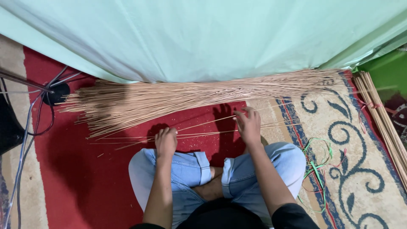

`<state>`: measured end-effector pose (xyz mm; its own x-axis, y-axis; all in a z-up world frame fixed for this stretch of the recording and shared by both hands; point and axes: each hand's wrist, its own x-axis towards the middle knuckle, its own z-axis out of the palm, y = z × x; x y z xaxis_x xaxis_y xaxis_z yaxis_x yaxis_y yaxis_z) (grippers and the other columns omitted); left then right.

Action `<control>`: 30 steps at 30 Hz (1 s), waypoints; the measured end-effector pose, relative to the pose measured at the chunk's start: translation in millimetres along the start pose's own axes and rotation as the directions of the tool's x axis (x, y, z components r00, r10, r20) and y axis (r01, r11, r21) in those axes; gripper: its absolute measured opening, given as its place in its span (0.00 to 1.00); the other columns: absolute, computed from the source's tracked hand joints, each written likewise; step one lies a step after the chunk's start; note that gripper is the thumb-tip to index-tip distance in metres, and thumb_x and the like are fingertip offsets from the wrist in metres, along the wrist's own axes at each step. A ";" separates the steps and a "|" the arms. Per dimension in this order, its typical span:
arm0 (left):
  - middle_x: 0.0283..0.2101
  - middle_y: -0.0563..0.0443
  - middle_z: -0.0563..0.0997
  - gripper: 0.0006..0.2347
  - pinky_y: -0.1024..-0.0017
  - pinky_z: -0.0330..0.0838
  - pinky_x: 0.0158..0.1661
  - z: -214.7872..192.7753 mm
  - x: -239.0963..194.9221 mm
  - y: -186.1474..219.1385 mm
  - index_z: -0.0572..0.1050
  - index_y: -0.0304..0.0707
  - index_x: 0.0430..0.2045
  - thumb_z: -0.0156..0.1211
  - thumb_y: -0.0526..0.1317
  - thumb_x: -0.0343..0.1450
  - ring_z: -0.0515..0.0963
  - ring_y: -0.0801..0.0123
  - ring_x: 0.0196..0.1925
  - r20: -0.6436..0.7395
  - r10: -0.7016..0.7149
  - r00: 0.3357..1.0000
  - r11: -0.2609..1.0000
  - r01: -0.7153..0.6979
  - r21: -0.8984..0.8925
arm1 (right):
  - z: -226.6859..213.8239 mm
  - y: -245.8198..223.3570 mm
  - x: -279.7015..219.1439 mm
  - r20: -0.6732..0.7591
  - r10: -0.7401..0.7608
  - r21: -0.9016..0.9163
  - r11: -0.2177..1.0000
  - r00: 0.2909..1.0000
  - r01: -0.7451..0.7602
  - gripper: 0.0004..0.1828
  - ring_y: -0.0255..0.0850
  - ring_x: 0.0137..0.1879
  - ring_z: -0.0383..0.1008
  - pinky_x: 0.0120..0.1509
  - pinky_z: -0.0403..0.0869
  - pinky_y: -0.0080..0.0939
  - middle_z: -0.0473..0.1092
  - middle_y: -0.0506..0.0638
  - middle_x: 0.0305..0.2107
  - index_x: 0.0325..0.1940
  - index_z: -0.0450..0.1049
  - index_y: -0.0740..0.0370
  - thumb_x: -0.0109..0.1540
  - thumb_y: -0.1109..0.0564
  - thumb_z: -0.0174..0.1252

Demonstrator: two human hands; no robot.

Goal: Assembling a broom by bundling thin wooden sticks and tying them with string while sitting on the floor.

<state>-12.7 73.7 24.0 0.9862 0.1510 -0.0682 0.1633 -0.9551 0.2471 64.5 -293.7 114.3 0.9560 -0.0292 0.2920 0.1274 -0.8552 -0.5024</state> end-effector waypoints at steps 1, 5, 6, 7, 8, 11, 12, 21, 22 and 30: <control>0.38 0.54 0.79 0.05 0.51 0.66 0.58 -6.0 2.0 3.6 0.78 0.51 0.34 0.57 0.45 0.72 0.76 0.57 0.53 -0.038 -0.002 0.999 0.999 0.004 0.052 | -0.7 -3.0 0.2 -0.013 -0.085 -0.045 0.995 0.996 0.084 0.12 0.54 0.54 0.71 0.59 0.72 0.56 0.68 0.45 0.47 0.49 0.80 0.37 0.62 0.52 0.65; 0.46 0.47 0.78 0.09 0.48 0.66 0.54 -8.6 -2.7 -12.2 0.80 0.47 0.36 0.58 0.47 0.71 0.72 0.50 0.56 -0.131 -0.269 0.954 0.941 0.289 0.178 | -8.5 14.0 6.8 -0.222 0.022 0.071 0.997 0.975 -0.006 0.06 0.53 0.53 0.71 0.58 0.70 0.52 0.70 0.47 0.45 0.42 0.79 0.46 0.65 0.58 0.63; 0.46 0.47 0.78 0.09 0.48 0.66 0.54 -4.6 -2.6 -12.6 0.80 0.47 0.36 0.58 0.47 0.71 0.72 0.50 0.56 -0.127 -0.268 0.955 0.940 0.288 0.180 | -9.1 8.5 4.8 -0.220 0.025 0.071 0.997 0.975 -0.009 0.06 0.53 0.53 0.71 0.58 0.70 0.52 0.70 0.47 0.45 0.42 0.79 0.46 0.65 0.58 0.63; 0.45 0.48 0.80 0.08 0.50 0.69 0.52 -0.6 0.0 -11.8 0.82 0.47 0.35 0.55 0.44 0.72 0.74 0.51 0.54 -0.029 -0.256 0.966 0.954 0.258 0.154 | -9.9 3.4 5.4 -0.218 -0.017 0.159 0.986 0.976 0.052 0.07 0.56 0.59 0.68 0.64 0.68 0.55 0.68 0.51 0.51 0.45 0.77 0.49 0.65 0.60 0.63; 0.43 0.48 0.82 0.09 0.53 0.72 0.50 3.1 2.5 -11.2 0.83 0.47 0.33 0.53 0.42 0.73 0.76 0.51 0.52 0.070 -0.239 0.969 0.965 0.229 0.124 | -10.9 -2.0 6.1 -0.220 -0.058 0.246 0.963 0.974 0.113 0.08 0.60 0.65 0.66 0.69 0.67 0.58 0.66 0.56 0.56 0.48 0.76 0.53 0.65 0.62 0.62; 0.39 0.47 0.81 0.08 0.55 0.75 0.47 16.8 4.0 -1.1 0.82 0.44 0.34 0.54 0.39 0.72 0.79 0.52 0.48 -0.002 -0.100 0.995 0.990 0.099 0.099 | -12.3 -18.4 -0.4 -0.320 -0.065 0.388 0.901 0.945 0.193 0.14 0.61 0.74 0.55 0.73 0.67 0.55 0.57 0.57 0.59 0.55 0.64 0.57 0.68 0.63 0.58; 0.39 0.47 0.81 0.08 0.55 0.75 0.47 8.5 7.1 0.5 0.82 0.44 0.34 0.54 0.39 0.72 0.79 0.52 0.48 -0.005 -0.099 0.995 0.990 0.099 0.100 | -4.4 -14.2 -0.6 -0.323 -0.065 0.389 0.900 0.944 0.195 0.14 0.61 0.74 0.55 0.73 0.67 0.55 0.57 0.57 0.59 0.55 0.64 0.57 0.68 0.63 0.58; 0.40 0.49 0.81 0.10 0.51 0.74 0.50 9.9 -4.3 24.7 0.81 0.52 0.41 0.50 0.41 0.75 0.80 0.52 0.48 0.221 0.247 0.943 0.969 -0.247 -0.028 | 14.1 -24.1 -18.2 0.585 -0.047 0.750 0.410 0.810 -0.519 0.32 0.52 0.58 0.78 0.64 0.74 0.53 0.73 0.61 0.58 0.74 0.66 0.49 0.65 0.55 0.63; 0.40 0.48 0.81 0.08 0.52 0.74 0.50 -3.8 -6.3 28.4 0.81 0.49 0.38 0.52 0.43 0.74 0.79 0.53 0.49 0.199 0.212 0.957 0.976 -0.217 0.003 | 14.7 -22.0 -18.4 0.614 0.024 0.735 0.347 0.789 -0.582 0.20 0.51 0.51 0.80 0.57 0.78 0.51 0.76 0.63 0.50 0.64 0.72 0.59 0.69 0.51 0.56; 0.52 0.45 0.81 0.12 0.46 0.73 0.51 10.0 2.5 14.8 0.80 0.46 0.46 0.55 0.47 0.74 0.77 0.48 0.57 0.328 -0.061 0.943 0.996 0.034 0.087 | 46.8 37.7 -14.5 0.492 0.197 0.851 0.092 0.848 -0.516 0.30 0.47 0.30 0.83 0.36 0.83 0.45 0.77 0.60 0.27 0.49 0.75 0.63 0.72 0.34 0.44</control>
<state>-8.0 57.4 17.8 0.9104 0.1170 -0.3969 0.1941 -0.9679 0.1599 67.8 -301.4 53.0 0.9657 0.0613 -0.2523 -0.2565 0.3766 -0.8901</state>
